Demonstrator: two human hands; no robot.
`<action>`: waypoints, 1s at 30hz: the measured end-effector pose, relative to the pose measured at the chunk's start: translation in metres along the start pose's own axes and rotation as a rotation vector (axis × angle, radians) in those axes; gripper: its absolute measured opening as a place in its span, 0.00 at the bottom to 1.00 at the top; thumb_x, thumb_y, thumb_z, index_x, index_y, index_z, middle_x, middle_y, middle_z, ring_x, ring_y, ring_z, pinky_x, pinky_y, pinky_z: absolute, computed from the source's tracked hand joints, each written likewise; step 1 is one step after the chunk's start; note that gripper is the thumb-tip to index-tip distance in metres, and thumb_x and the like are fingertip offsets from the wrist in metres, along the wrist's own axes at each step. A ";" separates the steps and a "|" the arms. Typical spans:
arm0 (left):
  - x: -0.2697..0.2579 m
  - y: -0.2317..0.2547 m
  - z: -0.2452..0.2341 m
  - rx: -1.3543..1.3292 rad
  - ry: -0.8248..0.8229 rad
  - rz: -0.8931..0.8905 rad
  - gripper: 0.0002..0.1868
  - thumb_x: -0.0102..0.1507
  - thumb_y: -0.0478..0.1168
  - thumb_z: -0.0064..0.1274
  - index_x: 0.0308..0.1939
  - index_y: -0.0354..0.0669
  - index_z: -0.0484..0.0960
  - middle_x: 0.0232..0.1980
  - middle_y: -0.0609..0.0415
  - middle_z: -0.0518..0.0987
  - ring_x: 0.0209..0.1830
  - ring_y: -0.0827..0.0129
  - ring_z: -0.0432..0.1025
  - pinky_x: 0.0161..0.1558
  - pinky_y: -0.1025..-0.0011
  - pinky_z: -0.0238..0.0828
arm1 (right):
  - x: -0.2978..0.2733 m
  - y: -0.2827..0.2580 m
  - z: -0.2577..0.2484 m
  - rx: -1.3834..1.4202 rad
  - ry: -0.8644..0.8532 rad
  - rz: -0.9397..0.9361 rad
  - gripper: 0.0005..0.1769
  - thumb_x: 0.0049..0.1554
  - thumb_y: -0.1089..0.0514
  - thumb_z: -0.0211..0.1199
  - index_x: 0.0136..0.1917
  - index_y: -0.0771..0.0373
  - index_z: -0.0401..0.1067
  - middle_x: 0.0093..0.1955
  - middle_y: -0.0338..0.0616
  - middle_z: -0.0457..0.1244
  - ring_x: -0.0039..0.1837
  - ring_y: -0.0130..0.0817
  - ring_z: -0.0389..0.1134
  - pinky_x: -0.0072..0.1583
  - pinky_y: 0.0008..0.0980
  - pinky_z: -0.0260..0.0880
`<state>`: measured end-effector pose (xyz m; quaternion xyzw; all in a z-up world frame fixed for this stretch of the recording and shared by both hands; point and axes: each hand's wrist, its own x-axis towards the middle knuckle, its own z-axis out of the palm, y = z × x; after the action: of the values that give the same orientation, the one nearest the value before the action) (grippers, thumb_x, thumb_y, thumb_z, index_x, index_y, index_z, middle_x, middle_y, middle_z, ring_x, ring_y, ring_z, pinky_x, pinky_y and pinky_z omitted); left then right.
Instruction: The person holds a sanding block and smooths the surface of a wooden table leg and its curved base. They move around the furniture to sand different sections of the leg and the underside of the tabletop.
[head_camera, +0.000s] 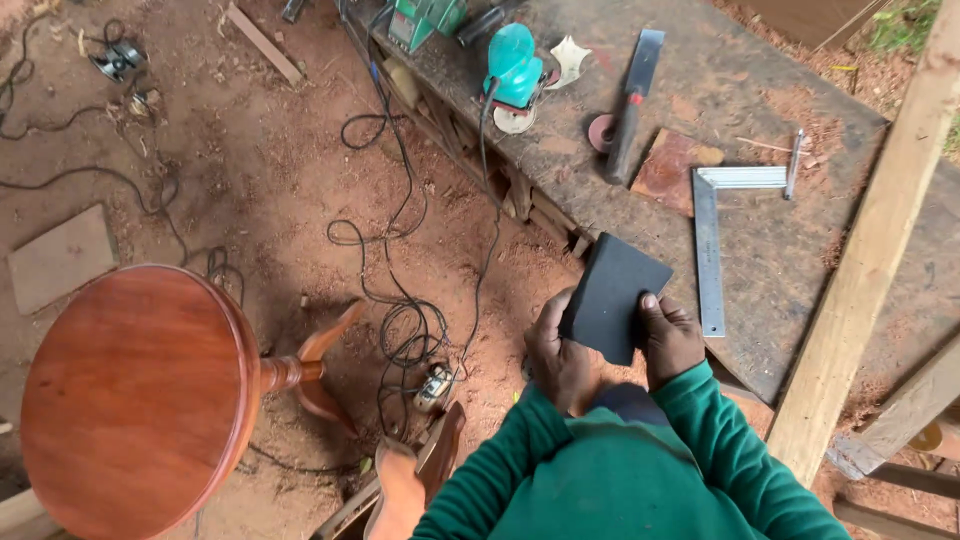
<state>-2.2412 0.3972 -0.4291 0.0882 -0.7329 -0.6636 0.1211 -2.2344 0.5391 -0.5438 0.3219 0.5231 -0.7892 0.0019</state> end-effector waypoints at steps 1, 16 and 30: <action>0.005 0.000 -0.011 0.003 0.004 -0.009 0.19 0.67 0.30 0.39 0.57 0.37 0.83 0.45 0.33 0.84 0.46 0.41 0.80 0.41 0.51 0.83 | 0.001 -0.008 -0.001 -0.006 0.000 0.009 0.11 0.64 0.57 0.66 0.41 0.63 0.74 0.32 0.43 0.64 0.36 0.29 0.69 0.43 0.26 0.72; 0.039 -0.056 -0.070 -0.160 -0.043 -0.573 0.11 0.66 0.35 0.62 0.46 0.28 0.84 0.31 0.38 0.82 0.24 0.58 0.80 0.19 0.67 0.82 | 0.058 -0.045 0.069 -0.721 -0.542 -0.438 0.15 0.61 0.52 0.66 0.32 0.52 0.74 0.26 0.43 0.59 0.32 0.34 0.60 0.40 0.38 0.62; 0.037 -0.074 -0.012 -0.155 0.472 -0.579 0.02 0.59 0.30 0.62 0.32 0.35 0.85 0.19 0.49 0.76 0.17 0.71 0.75 0.20 0.74 0.74 | 0.114 -0.079 0.102 -0.729 -0.897 -0.270 0.14 0.63 0.54 0.62 0.37 0.55 0.80 0.22 0.50 0.59 0.30 0.32 0.57 0.36 0.35 0.60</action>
<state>-2.2755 0.3673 -0.4989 0.4326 -0.5772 -0.6853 0.1002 -2.4034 0.5286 -0.5116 -0.1341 0.7448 -0.6109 0.2327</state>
